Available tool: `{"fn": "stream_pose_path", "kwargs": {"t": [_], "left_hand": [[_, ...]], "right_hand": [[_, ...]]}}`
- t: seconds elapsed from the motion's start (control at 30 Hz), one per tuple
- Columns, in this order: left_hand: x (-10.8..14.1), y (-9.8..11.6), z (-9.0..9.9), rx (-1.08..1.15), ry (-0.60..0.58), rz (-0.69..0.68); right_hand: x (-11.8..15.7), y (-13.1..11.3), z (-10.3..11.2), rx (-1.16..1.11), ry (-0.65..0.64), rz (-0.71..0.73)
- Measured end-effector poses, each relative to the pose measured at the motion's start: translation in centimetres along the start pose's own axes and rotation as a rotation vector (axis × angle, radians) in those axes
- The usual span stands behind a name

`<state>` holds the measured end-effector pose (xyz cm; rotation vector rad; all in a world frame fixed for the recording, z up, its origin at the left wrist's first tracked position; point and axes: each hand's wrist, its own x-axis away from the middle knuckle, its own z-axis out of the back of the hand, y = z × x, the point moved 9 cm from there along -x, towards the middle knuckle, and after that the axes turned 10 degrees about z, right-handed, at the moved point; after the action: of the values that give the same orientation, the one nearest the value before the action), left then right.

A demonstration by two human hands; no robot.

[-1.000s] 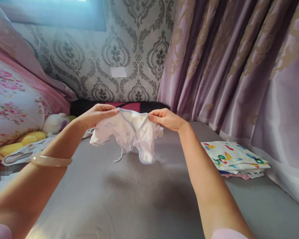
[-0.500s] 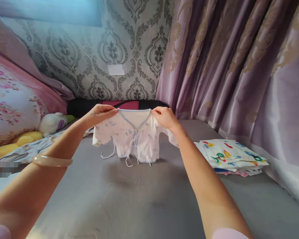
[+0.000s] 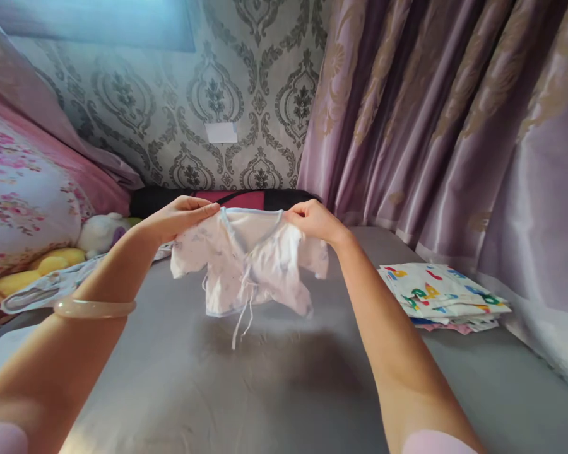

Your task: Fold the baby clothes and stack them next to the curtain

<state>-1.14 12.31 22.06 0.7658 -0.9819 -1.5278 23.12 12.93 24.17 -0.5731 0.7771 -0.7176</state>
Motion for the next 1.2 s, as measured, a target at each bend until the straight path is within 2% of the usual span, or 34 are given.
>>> {"fn": "stream_pose_path", "kwargs": {"t": [0.07,0.2,0.37,0.5,0.6,0.7,0.8,0.97,1.07,1.2], "left_hand": [[-0.1,-0.5,0.2,0.045,0.004,0.018],[0.1,-1.2,0.3,0.080,-0.039,0.035],[0.4,-0.5,0.8,0.126,-0.003,-0.016],[0.9,0.4,1.1,0.150,0.036,-0.081],[1.1,0.6,0.8,0.046,0.060,-0.068],[1.2,0.8,0.1,-0.068,0.057,-0.038],[1.5,1.7,0.5,-0.129,0.133,-0.122],[3.0,3.7,1.8,-0.354,0.334,-0.328],[5.1,4.9,2.3,-0.439,0.425,-0.400],[8.9,6.6,3.1,-0.392,0.473,-0.386]], "right_hand": [[-0.1,0.6,0.2,-0.020,0.052,-0.015],[0.2,1.5,-0.4,-0.145,0.033,-0.040],[0.5,1.3,-1.2,-0.197,-0.016,-0.043],[0.7,1.3,-1.1,-0.253,-0.005,-0.055],[0.6,1.8,-0.6,-0.192,0.043,-0.081],[0.3,1.7,0.1,-0.123,0.108,-0.045],[0.2,1.0,0.5,-0.122,0.159,0.019],[0.8,-0.3,0.9,-0.024,0.169,0.081],[1.9,-1.7,1.3,0.072,0.166,0.115],[3.9,-4.6,1.8,-0.004,0.120,0.092]]}}
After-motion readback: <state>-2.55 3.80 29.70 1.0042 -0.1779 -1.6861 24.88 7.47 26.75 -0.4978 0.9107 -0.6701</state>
